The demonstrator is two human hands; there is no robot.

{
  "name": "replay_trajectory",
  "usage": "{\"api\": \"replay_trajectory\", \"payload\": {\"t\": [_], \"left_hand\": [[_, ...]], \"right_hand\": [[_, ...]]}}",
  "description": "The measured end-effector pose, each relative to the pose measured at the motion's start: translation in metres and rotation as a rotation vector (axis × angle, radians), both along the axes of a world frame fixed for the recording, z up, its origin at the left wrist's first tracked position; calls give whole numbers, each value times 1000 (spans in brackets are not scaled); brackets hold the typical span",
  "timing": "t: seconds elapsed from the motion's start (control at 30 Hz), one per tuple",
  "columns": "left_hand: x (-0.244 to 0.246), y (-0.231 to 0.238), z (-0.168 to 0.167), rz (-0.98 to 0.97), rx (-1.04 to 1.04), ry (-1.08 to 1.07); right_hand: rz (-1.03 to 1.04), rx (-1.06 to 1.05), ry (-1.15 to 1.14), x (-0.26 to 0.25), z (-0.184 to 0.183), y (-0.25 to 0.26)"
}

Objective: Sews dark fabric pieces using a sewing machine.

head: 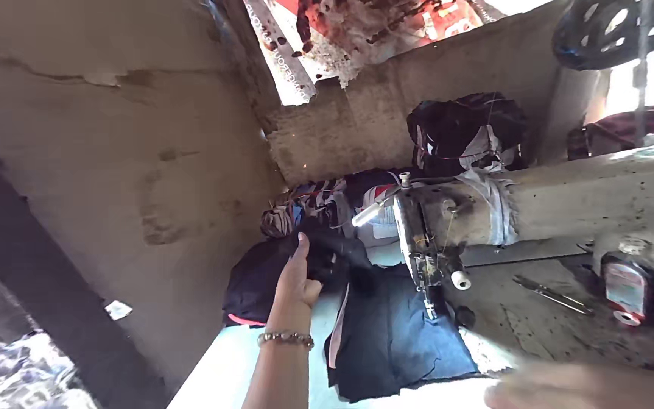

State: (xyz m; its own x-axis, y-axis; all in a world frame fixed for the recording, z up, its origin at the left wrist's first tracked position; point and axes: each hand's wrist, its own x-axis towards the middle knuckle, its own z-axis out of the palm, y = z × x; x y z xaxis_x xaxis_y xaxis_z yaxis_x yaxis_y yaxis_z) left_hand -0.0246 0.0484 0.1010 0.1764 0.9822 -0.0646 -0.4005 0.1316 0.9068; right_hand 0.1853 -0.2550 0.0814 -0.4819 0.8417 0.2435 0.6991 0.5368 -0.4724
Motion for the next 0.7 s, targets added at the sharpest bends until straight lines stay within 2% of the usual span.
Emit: {"api": "replay_trajectory", "payload": {"t": [0.07, 0.13, 0.2, 0.27, 0.33, 0.4, 0.47, 0.53, 0.57, 0.63, 0.67, 0.7], "left_hand": [[-5, -11, -2, 32, -72, -237], [-6, -23, -6, 37, -144, -375], [-5, -36, -7, 61, -156, -351], [-4, -43, -9, 73, -81, -259], [-2, -41, -17, 99, 49, -186], [-3, -44, -22, 149, 94, -108], [-8, -55, -29, 168, 65, -39], [-15, -74, -32, 165, 97, 66], [-20, -84, -34, 160, 129, 111], [-37, -102, -37, 107, 188, 161], [-48, -113, -38, 73, 216, 174], [-60, -126, -39, 14, 237, 182]], "right_hand": [[-10, 16, 37, -37, -6, 64], [-166, -89, 60, -71, -2, 127], [-333, -102, 57, -92, -7, 186], [-406, -59, 108, -99, -19, 230], [-445, -83, 246, -103, -29, 250], [-528, -94, 307, -110, -39, 251], [-607, 37, 374, -110, -75, 251], [-608, 40, 489, -97, -102, 257], [-515, 106, 548, -83, -118, 260], [-128, 473, 620, -49, -157, 292], [-419, 184, 757, -76, -123, 272], [-642, -35, 664, -90, -89, 265]]}}
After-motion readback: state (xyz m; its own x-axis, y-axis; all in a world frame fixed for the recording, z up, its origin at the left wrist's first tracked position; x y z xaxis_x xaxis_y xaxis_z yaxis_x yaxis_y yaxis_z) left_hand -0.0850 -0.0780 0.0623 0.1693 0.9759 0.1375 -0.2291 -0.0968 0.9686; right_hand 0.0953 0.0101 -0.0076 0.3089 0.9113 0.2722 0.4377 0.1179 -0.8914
